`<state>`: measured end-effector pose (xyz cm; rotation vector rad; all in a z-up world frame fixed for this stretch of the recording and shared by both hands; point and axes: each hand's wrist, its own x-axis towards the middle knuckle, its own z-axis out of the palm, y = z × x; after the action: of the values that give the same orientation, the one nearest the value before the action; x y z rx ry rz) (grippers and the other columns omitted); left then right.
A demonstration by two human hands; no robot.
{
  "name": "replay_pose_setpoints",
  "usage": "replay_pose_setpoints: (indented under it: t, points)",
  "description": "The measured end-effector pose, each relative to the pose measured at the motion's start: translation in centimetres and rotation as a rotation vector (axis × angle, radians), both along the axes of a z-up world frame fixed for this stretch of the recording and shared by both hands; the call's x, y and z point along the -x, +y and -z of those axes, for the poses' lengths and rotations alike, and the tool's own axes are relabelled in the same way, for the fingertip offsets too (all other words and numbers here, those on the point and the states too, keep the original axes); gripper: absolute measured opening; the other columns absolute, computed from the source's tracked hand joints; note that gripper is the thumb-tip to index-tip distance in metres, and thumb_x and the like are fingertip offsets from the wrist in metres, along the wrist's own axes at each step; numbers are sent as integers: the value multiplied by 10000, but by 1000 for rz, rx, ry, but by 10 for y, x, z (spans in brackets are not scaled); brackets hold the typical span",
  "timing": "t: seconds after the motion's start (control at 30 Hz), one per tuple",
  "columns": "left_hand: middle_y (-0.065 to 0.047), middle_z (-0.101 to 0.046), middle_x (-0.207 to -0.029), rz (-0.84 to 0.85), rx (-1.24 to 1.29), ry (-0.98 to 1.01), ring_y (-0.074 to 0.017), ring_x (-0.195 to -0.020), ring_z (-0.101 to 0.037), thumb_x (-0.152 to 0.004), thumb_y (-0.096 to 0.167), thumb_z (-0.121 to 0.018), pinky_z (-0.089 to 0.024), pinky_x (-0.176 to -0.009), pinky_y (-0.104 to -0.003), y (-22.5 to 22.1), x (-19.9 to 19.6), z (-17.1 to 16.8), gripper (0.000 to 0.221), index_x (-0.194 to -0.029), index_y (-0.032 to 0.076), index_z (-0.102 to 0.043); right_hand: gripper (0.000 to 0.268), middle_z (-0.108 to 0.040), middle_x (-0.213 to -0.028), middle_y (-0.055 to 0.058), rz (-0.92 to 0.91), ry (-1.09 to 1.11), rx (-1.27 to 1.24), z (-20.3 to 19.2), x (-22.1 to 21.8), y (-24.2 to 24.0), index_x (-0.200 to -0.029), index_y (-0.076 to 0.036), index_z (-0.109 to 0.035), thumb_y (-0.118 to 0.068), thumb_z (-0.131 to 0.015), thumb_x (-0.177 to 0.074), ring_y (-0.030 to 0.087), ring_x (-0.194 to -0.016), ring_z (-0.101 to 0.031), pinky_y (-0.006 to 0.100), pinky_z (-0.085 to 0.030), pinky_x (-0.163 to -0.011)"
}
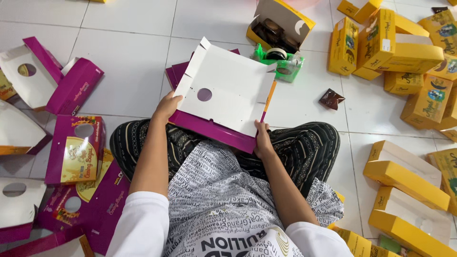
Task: The person assembles cardboard pastry boxes by hand. They fold the pre-cut flaps and secure them to form rectangular boxes, repeating the process with multiple purple and white box flats from a pile on the floor.
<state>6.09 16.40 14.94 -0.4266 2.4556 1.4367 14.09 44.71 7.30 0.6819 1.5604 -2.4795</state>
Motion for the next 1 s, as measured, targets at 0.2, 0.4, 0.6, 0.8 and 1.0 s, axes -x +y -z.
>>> replay_pose_setpoints:
  t: [0.2,0.4,0.6,0.8,1.0]
  points:
    - [-240,-298,-1321,9,641,633,-429,-1210,-285,-745,201,-593,-179,-949,-609,37,-25,-15,598,-1299,76,-406,699,-163,-1249,245,-160,118,-610,-56,-1,6,-1347,-66,-167,-304,-560,-819,393,-1164,-231,496,-285,-972]
    - [-111,-632,-893,734,110,597,-286,-829,-609,-803,161,-568,-474,-730,-389,115,-136,-36,217,-1012,123,-614,618,-297,-1360,88,-592,494,-1499,-81,2,22,-1270,-212,-431,30,-502,-706,374,-1290,-176,524,-208,-1024]
    - [-153,-560,-962,1028,213,310,-380,-800,-592,-795,305,-529,-472,-652,-488,149,-156,30,278,-987,113,-582,273,-559,-1140,-89,-617,729,-1869,-63,20,32,-1030,-343,-606,-180,-523,-827,148,-1178,-435,407,-296,-996]
    - [-84,-590,-729,236,218,743,-289,-718,-615,-822,137,-514,-480,-598,-373,120,-109,-18,36,-853,131,-530,164,-625,-1026,-82,-515,932,-1766,-130,31,23,-955,-312,-636,-251,-534,-841,132,-1083,-513,426,-320,-949]
    - [-246,-529,-988,303,166,949,-430,-947,-511,-824,305,-355,-349,-790,-553,132,-124,-32,425,-1210,156,-258,111,-628,-872,-108,-237,1139,-1678,-181,52,-1,-917,-289,-620,-225,-592,-831,101,-881,-579,344,-360,-894]
